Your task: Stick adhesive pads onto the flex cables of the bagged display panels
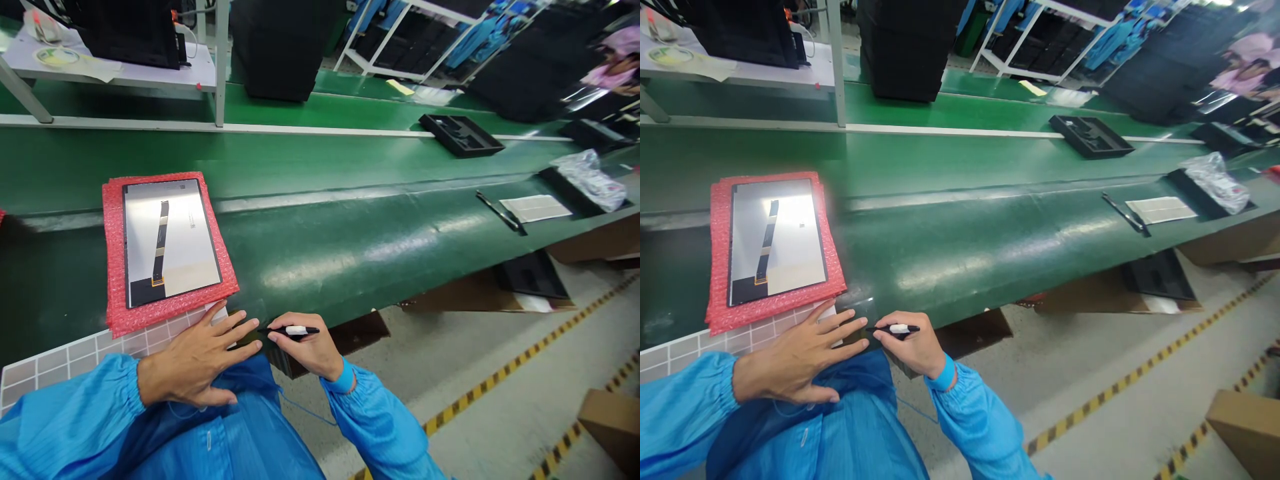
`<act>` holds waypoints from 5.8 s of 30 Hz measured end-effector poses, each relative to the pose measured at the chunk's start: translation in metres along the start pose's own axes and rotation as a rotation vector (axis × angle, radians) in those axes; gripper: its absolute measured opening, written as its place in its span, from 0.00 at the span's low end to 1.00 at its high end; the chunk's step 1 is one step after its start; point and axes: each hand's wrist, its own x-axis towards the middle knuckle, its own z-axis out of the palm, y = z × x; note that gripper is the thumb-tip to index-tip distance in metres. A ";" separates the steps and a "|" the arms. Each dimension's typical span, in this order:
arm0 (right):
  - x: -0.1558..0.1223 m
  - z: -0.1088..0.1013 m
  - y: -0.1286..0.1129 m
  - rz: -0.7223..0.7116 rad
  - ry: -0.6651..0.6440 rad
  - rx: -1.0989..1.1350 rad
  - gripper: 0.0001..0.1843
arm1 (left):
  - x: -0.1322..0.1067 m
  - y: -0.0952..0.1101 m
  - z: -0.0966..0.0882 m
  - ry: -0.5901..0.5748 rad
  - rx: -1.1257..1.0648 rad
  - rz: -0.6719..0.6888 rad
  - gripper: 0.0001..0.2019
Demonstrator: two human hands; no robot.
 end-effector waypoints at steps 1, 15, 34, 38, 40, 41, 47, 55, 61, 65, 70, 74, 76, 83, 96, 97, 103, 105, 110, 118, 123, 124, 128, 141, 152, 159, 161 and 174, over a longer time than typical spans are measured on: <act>0.000 0.000 0.000 0.002 -0.003 -0.001 0.06 | 0.000 0.000 0.000 -0.003 0.004 0.000 0.47; -0.001 -0.002 -0.006 0.139 0.033 0.077 0.06 | 0.000 -0.001 0.001 -0.015 0.009 0.004 0.49; 0.088 0.032 -0.093 -0.050 0.134 0.146 0.13 | -0.049 -0.012 -0.086 0.670 0.368 0.092 0.09; 0.115 0.065 -0.101 -0.025 0.081 0.145 0.13 | -0.089 -0.059 -0.084 0.723 0.330 -0.021 0.09; 0.124 0.078 -0.102 -0.007 0.047 0.163 0.13 | -0.098 -0.072 -0.074 0.770 0.275 -0.010 0.10; 0.128 0.083 -0.103 -0.003 0.034 0.176 0.13 | -0.101 -0.076 -0.069 0.797 0.254 -0.004 0.10; 0.136 0.103 -0.104 0.034 0.006 0.213 0.14 | -0.102 -0.078 -0.056 0.852 0.181 0.004 0.09; 0.138 0.105 -0.095 0.003 0.030 0.109 0.12 | -0.102 -0.078 -0.056 0.855 0.141 -0.004 0.09; 0.138 0.104 -0.094 -0.023 0.023 0.109 0.11 | -0.102 -0.076 -0.060 0.858 0.157 -0.013 0.09; 0.139 0.103 -0.091 -0.022 0.027 0.102 0.12 | -0.101 -0.076 -0.061 0.851 0.168 -0.027 0.08; 0.139 0.103 -0.086 -0.019 0.021 0.091 0.12 | -0.101 -0.075 -0.060 0.856 0.158 -0.031 0.09; 0.139 0.103 -0.086 -0.021 0.011 0.080 0.13 | -0.101 -0.075 -0.060 0.855 0.147 -0.033 0.11; 0.139 0.103 -0.087 -0.017 0.008 0.074 0.13 | -0.102 -0.076 -0.061 0.834 0.132 -0.026 0.14; 0.139 0.103 -0.084 -0.031 0.007 0.052 0.13 | -0.101 -0.076 -0.062 0.657 0.134 -0.022 0.29; 0.139 0.104 -0.081 -0.058 0.071 0.043 0.11 | -0.099 -0.073 -0.058 0.615 0.191 -0.063 0.28; 0.140 0.104 -0.080 -0.035 0.080 0.084 0.12 | -0.099 -0.073 -0.058 0.592 0.194 -0.075 0.29; 0.142 0.107 -0.078 0.030 0.089 0.200 0.16 | -0.096 -0.066 -0.054 0.481 0.243 -0.162 0.39; 0.142 0.107 -0.078 0.030 0.096 0.206 0.16 | -0.096 -0.065 -0.055 0.468 0.248 -0.165 0.41; 0.142 0.108 -0.079 0.030 0.109 0.212 0.15 | -0.102 -0.069 -0.061 0.418 0.232 -0.105 0.37; 0.142 0.107 -0.076 0.017 0.114 0.208 0.16 | -0.110 -0.076 -0.062 0.652 0.144 0.007 0.30; 0.142 0.106 -0.078 0.018 0.120 0.211 0.16 | -0.107 -0.076 -0.061 0.677 0.110 -0.016 0.30; 0.142 0.106 -0.078 0.017 0.121 0.215 0.16 | -0.106 -0.076 -0.061 0.662 0.106 -0.028 0.31; 0.143 0.107 -0.079 0.011 0.116 0.235 0.15 | -0.102 -0.076 -0.059 0.615 0.099 -0.067 0.31; 0.093 0.033 -0.075 -0.015 0.047 0.229 0.15 | -0.102 -0.029 -0.076 0.691 0.330 0.068 0.11; 0.051 0.033 -0.023 -0.001 -0.077 0.009 0.04 | -0.035 0.000 -0.011 0.203 0.155 -0.134 0.28; 0.052 0.038 -0.015 -0.066 -0.090 -0.012 0.03 | -0.039 -0.004 -0.001 0.192 0.102 -0.201 0.36; 0.053 0.038 -0.014 -0.068 -0.085 -0.018 0.03 | -0.039 -0.003 -0.002 0.183 0.104 -0.195 0.35; 0.052 0.038 -0.011 -0.002 -0.088 0.011 0.03 | -0.038 -0.002 -0.006 0.159 0.094 -0.201 0.35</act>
